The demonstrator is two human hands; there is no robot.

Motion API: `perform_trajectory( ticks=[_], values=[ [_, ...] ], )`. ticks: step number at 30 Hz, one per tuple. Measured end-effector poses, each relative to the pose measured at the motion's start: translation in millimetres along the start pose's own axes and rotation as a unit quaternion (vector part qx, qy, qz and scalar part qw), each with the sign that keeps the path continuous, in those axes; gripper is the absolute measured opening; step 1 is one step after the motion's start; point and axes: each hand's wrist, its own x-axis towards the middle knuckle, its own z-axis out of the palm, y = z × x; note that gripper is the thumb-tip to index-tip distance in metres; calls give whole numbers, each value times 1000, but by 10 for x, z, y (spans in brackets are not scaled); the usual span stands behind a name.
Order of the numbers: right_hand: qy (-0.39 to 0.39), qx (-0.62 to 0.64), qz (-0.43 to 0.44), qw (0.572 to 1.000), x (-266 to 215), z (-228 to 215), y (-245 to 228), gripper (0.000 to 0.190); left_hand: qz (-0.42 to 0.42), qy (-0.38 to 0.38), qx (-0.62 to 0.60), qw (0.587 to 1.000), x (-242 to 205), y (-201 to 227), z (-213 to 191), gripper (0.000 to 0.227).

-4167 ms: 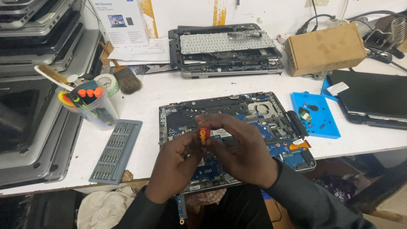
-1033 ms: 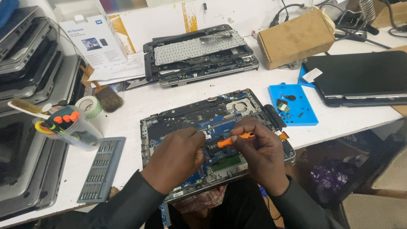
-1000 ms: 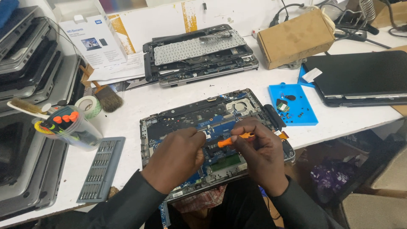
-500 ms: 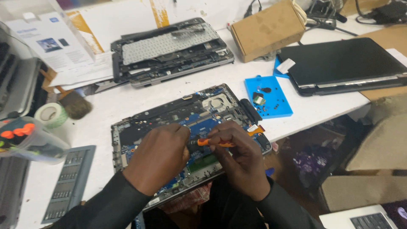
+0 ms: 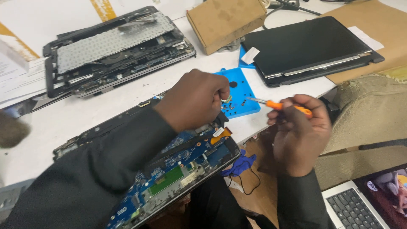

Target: The person removes a laptop motherboard from its chassis, flips it over to show both sides, and then places it back into the chassis. They use a screwdriver to tighten screws on the motherboard.

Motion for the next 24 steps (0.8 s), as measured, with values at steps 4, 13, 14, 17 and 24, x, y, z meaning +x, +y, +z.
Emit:
perform_trajectory(
  ticks=[4,13,14,17,24],
  values=[
    [85,-7,-17,996,209,-113,-83,19,-31,-85,-44,995,425,-420,386,28],
    [59,1,-20,998,261,-163,-33,18,-84,-159,-48,983,634,-420,431,35],
    [56,1,-17,998,247,-150,-45,18,-88,-158,-48,982,590,-413,350,35],
    [53,10,-18,998,165,-77,-31,20,-47,-105,-43,992,406,-398,82,32],
    [-19,1,-23,1000,91,-170,69,26,-7,-34,-14,999,157,-216,-163,16]
  ],
)
